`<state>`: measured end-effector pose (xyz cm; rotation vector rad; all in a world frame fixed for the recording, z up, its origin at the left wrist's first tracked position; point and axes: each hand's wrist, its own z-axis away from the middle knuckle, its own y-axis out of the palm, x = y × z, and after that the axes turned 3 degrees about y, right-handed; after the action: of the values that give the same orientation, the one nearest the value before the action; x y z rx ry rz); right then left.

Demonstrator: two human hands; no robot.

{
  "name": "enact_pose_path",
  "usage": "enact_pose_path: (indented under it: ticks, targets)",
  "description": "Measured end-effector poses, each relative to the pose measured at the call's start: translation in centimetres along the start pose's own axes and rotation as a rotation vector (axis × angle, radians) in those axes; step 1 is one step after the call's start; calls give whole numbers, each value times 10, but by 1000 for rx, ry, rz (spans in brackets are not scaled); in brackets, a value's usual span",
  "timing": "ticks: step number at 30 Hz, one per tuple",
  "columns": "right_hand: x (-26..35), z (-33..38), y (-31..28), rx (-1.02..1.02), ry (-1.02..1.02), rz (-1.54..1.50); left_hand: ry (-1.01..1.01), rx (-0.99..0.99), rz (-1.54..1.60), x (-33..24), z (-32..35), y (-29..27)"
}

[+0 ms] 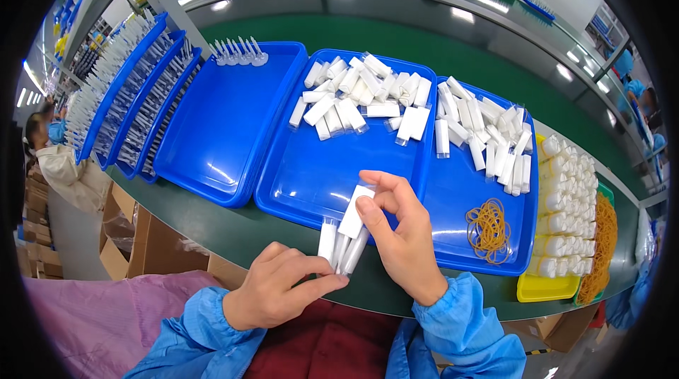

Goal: Assemble small plastic sprayer components and bundle them with rubber bands on a factory production line.

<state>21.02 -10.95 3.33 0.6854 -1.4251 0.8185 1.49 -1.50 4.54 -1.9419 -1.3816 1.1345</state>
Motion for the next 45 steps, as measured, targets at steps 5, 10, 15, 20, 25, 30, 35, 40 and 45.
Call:
enact_pose_path:
  ticks: [5,10,15,20,25,30,35,40,45]
  targets:
    - [2,7,-9,-2,-196,291,12,32,-37,-3,1,-2]
    - [-2,34,-1,118,-365,339,54,-44,-41,0,3,-1]
    - [-10,40,-7,-45,-477,300,-54,-293,-96,1,2,23]
    - [-5,46,-4,71,-461,216,-638,-293,1168,-8,-2,25]
    - [-3,55,-6,66,-526,358,-989,304,1675,-15,-13,34]
    - [29,70,-4,109,-679,706,-1029,235,1625,-11,-7,42]
    - [15,75,-14,118,-688,858,-1075,135,1536,-34,-10,54]
    - [-5,78,-26,136,-581,889,-1143,280,1514,-34,-9,58]
    - [-5,80,-50,157,-455,547,-1103,289,1241,-39,-19,52]
